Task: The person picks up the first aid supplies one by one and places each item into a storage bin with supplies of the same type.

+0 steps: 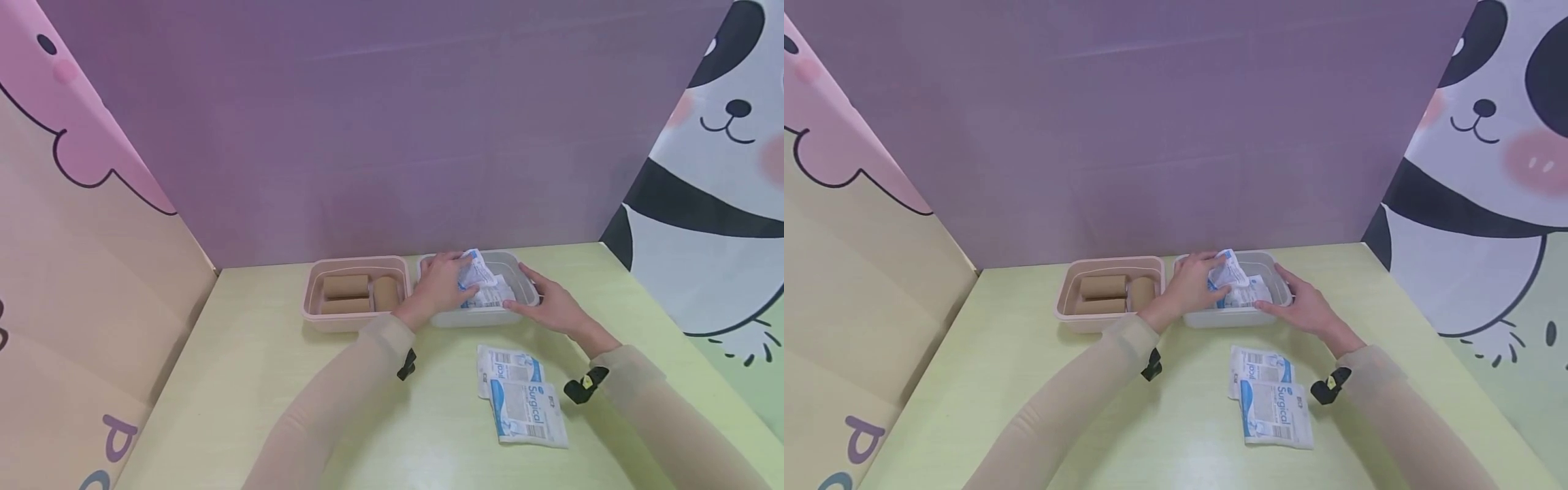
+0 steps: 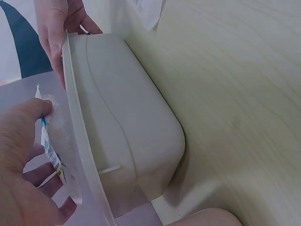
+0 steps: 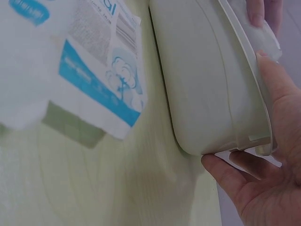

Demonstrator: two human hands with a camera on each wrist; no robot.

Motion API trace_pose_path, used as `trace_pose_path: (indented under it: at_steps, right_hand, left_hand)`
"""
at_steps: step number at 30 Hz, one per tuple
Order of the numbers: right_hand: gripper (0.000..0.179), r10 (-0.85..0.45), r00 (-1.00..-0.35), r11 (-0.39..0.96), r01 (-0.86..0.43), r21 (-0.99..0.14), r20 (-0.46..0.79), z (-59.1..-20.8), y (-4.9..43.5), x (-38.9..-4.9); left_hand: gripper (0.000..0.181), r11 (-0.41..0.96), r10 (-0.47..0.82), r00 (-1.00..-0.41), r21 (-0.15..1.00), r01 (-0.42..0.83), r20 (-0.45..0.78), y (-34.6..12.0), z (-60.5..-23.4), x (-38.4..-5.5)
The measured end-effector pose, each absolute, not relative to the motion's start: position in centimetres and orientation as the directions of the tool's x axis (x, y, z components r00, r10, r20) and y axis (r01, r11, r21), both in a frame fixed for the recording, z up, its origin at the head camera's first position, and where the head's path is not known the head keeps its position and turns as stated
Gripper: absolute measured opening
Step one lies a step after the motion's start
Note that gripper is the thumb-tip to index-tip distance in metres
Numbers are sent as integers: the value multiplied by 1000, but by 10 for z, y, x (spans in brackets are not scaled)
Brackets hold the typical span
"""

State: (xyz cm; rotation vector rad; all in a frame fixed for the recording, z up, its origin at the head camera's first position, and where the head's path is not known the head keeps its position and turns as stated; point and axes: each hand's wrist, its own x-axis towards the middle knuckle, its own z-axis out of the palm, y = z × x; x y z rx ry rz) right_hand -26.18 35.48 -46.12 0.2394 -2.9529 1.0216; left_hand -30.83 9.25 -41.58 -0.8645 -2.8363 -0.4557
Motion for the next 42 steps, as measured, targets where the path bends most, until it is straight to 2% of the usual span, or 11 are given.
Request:
trace_pose_path:
  at_steps: [12, 35, 42]
  right_hand:
    - [105, -135, -989, 772, -145, -618, 64, -461, 355, -261]
    - [105, -126, -989, 778, -143, -611, 71, -461, 352, -258]
    - [104, -128, -988, 784, -153, -602, 86, -461, 353, -259]
  left_hand:
    - [70, 798, 528, -825, 217, 563, 201, 96, -422, -311]
    - [73, 809, 505, -850, 261, 527, 149, 102, -432, -312]
    - [74, 800, 506, -846, 276, 534, 168, 101, -433, -313]
